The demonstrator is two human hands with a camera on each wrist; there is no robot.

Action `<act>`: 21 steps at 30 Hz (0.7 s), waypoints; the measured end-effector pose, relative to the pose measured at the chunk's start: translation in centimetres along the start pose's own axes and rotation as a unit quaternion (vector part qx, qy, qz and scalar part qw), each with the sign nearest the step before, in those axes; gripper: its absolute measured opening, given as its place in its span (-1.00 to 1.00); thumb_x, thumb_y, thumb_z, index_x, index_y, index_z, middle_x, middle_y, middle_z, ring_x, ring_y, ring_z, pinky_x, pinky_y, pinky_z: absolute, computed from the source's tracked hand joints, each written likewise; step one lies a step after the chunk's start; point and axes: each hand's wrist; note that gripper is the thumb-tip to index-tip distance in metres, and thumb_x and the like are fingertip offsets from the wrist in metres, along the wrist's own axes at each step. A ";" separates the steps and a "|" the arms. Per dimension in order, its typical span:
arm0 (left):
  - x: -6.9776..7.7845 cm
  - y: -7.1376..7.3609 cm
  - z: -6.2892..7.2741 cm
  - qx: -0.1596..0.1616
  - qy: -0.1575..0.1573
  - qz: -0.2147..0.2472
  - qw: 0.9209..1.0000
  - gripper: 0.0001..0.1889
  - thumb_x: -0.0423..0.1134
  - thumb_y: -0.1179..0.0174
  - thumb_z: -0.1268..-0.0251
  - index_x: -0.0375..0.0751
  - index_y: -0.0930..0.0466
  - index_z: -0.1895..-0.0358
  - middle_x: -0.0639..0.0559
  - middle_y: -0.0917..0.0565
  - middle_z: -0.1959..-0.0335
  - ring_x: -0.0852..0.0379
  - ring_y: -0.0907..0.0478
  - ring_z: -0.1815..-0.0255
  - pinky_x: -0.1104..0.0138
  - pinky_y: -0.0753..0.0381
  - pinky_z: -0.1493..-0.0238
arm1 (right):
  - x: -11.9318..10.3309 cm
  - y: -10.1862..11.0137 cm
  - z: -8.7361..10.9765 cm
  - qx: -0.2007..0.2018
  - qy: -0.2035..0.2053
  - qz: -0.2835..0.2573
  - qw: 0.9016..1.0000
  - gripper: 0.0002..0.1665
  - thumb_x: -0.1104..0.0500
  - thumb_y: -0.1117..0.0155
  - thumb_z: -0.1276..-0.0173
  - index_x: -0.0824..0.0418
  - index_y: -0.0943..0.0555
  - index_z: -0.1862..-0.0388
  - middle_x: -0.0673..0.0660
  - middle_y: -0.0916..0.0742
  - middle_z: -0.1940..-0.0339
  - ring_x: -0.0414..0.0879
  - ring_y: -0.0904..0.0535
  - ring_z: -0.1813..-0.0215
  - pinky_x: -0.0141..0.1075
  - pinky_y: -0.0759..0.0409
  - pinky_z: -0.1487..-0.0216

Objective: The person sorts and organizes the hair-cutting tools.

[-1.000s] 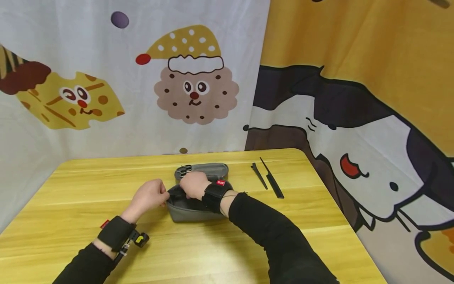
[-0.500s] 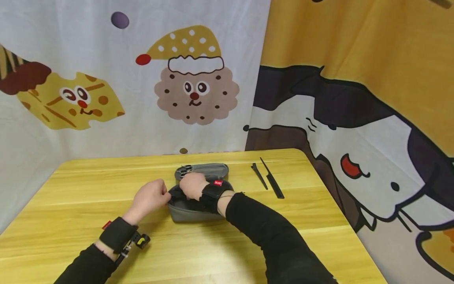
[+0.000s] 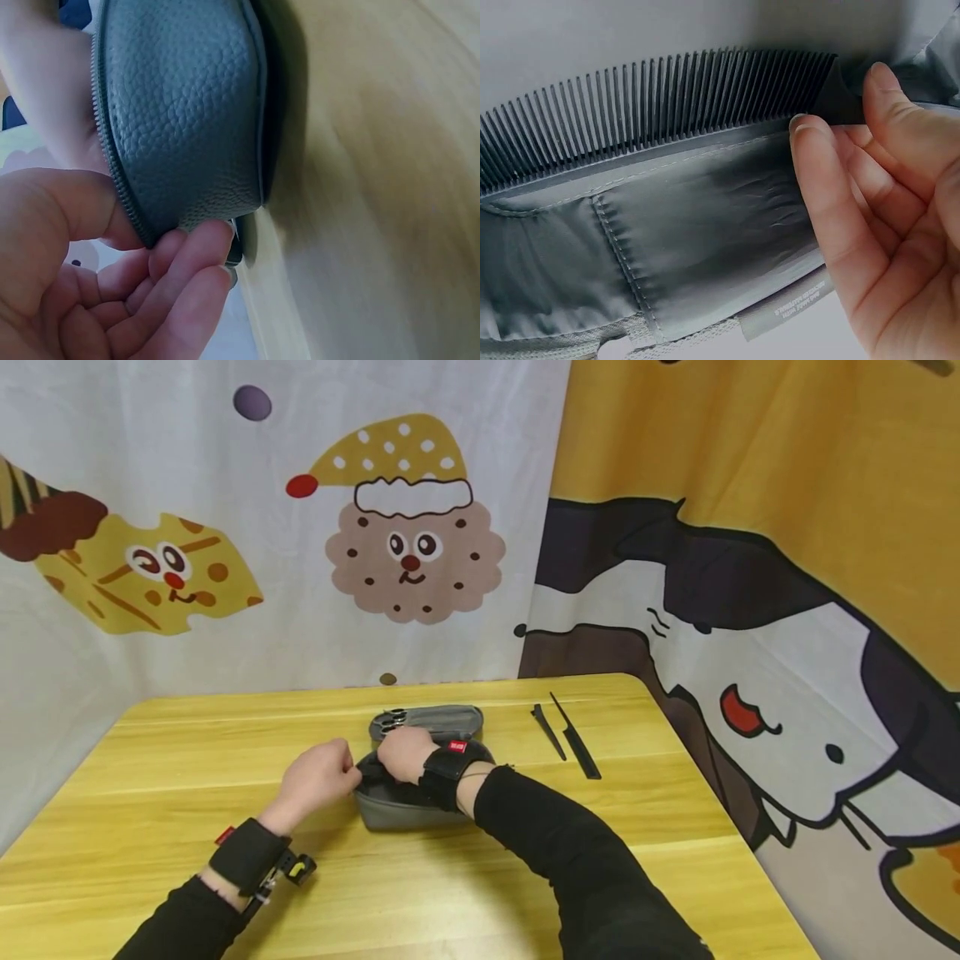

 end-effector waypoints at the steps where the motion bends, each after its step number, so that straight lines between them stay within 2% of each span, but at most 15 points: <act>1: 0.0 0.0 -0.1 -0.002 0.001 0.000 1.000 -0.78 -0.40 -0.15 -0.13 -0.16 -0.34 0.59 0.06 -0.27 0.72 0.11 -0.18 0.70 0.34 -0.03 0.59 | 0.0 0.0 0.0 0.000 0.000 0.001 1.000 -0.76 0.15 -0.42 -0.31 0.05 -0.57 0.52 -0.01 -0.71 0.32 -0.15 -0.55 0.38 -0.31 -0.54 0.45; 6: -0.1 0.1 -0.4 -0.009 0.008 -0.004 1.000 -0.81 -0.37 -0.18 -0.13 -0.16 -0.38 0.57 0.02 -0.37 0.69 0.09 -0.27 0.68 0.34 -0.12 0.61 | 0.4 0.1 0.2 0.001 -0.004 -0.015 1.000 -0.77 0.05 -0.42 -0.33 0.04 -0.59 0.47 -0.02 -0.66 0.40 -0.15 -0.55 0.38 -0.29 -0.56 0.44; 10: -0.1 0.1 -0.3 -0.007 0.009 -0.009 1.000 -0.82 -0.36 -0.18 -0.13 -0.16 -0.39 0.54 0.01 -0.42 0.66 0.08 -0.31 0.67 0.34 -0.17 0.62 | 0.6 0.2 0.5 0.029 0.009 -0.055 0.998 -0.56 0.00 -0.43 -0.32 0.03 -0.40 0.61 -0.06 -0.38 0.64 -0.19 -0.37 0.51 -0.36 -0.33 0.47; 12: -0.1 0.1 -0.3 -0.005 0.007 -0.009 1.000 -0.83 -0.37 -0.18 -0.14 -0.16 -0.39 0.53 0.00 -0.41 0.66 0.08 -0.29 0.68 0.34 -0.15 0.61 | 0.6 0.2 0.5 0.052 0.026 -0.076 0.995 -0.50 -0.02 -0.44 -0.31 0.02 -0.34 0.64 -0.06 -0.31 0.67 -0.20 -0.33 0.54 -0.37 -0.26 0.48; 15: -0.2 0.1 -0.2 -0.003 0.004 -0.007 1.000 -0.82 -0.38 -0.16 -0.16 -0.17 -0.37 0.53 0.01 -0.37 0.68 0.09 -0.23 0.69 0.34 -0.08 0.60 | 0.5 0.3 0.5 0.087 0.055 -0.098 0.990 -0.56 -0.01 -0.45 -0.28 0.01 -0.39 0.62 -0.10 -0.39 0.67 -0.22 -0.40 0.52 -0.40 -0.29 0.45; 18: -0.2 0.0 -0.1 0.000 0.002 -0.005 1.000 -0.81 -0.39 -0.16 -0.16 -0.16 -0.36 0.54 0.02 -0.34 0.69 0.10 -0.20 0.70 0.35 -0.06 0.60 | 0.3 0.4 0.5 0.096 0.063 -0.103 0.988 -0.67 0.01 -0.45 -0.28 0.02 -0.50 0.55 -0.10 -0.54 0.58 -0.20 -0.50 0.45 -0.40 -0.36 0.41; 21: -0.2 -0.1 -0.1 0.004 0.001 -0.004 1.000 -0.80 -0.39 -0.15 -0.16 -0.16 -0.36 0.54 0.03 -0.31 0.71 0.11 -0.19 0.72 0.35 -0.05 0.61 | 0.1 0.5 0.5 0.099 0.068 -0.105 0.987 -0.67 0.05 -0.46 -0.28 0.04 -0.50 0.55 -0.08 -0.53 0.59 -0.20 -0.50 0.45 -0.40 -0.35 0.42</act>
Point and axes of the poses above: each hand's wrist, its own z-axis away from the middle knuckle, its own y-axis out of the back of the hand, x = y × z
